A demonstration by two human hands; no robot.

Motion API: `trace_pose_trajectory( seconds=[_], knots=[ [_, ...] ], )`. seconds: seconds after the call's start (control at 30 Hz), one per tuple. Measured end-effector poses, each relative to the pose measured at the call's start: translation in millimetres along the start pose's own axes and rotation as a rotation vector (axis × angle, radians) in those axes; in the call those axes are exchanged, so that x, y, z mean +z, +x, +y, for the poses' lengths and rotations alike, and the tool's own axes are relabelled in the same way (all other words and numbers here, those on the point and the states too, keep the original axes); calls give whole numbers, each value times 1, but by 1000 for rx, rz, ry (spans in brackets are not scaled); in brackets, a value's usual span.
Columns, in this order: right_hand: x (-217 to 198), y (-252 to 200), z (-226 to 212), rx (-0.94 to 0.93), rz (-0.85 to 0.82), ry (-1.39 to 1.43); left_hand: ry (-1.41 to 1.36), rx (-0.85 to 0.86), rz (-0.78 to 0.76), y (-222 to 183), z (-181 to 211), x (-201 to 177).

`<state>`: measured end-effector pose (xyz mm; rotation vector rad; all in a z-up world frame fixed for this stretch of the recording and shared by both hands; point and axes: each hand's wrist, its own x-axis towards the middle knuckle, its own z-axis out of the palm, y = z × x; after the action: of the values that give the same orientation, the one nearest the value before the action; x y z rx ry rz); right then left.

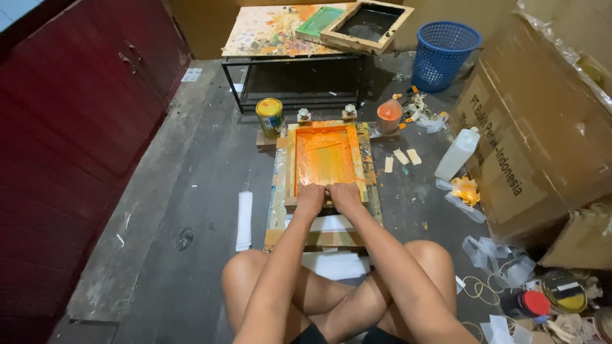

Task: A person is manually screen printing labels by applying orange ink to a screen frame and pressing it onto the label surface.

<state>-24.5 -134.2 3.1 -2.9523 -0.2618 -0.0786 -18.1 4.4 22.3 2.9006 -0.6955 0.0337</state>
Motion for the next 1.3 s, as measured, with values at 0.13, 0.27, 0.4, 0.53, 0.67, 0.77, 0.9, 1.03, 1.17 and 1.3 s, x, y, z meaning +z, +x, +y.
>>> trace_pose_trajectory(
  seconds=[0.13,0.27,0.4,0.53,0.67,0.77,0.9,1.03,1.17,1.3],
  knots=[
    [9,1,6,-37,7,17,-5,48,144,5,-12,33],
    [17,8,13,-41,17,10,24,71,277,6,-14,39],
    [24,12,19,-65,12,43,77,75,377,10,-17,52],
    [22,11,15,-89,35,-34,94,69,368,12,-18,57],
    [21,12,14,-96,20,-118,34,101,366,11,-21,57],
    [16,11,16,-122,-5,-139,27,115,361,12,-23,54],
    [18,13,21,-199,21,-161,-102,138,293,12,-37,56],
    [12,17,20,-197,-26,-186,-213,161,241,8,-45,37],
    [-7,17,11,-196,-103,-212,-210,202,128,13,-51,24],
    [-16,33,18,-162,-228,-163,-149,199,77,35,-67,44]
  ],
)
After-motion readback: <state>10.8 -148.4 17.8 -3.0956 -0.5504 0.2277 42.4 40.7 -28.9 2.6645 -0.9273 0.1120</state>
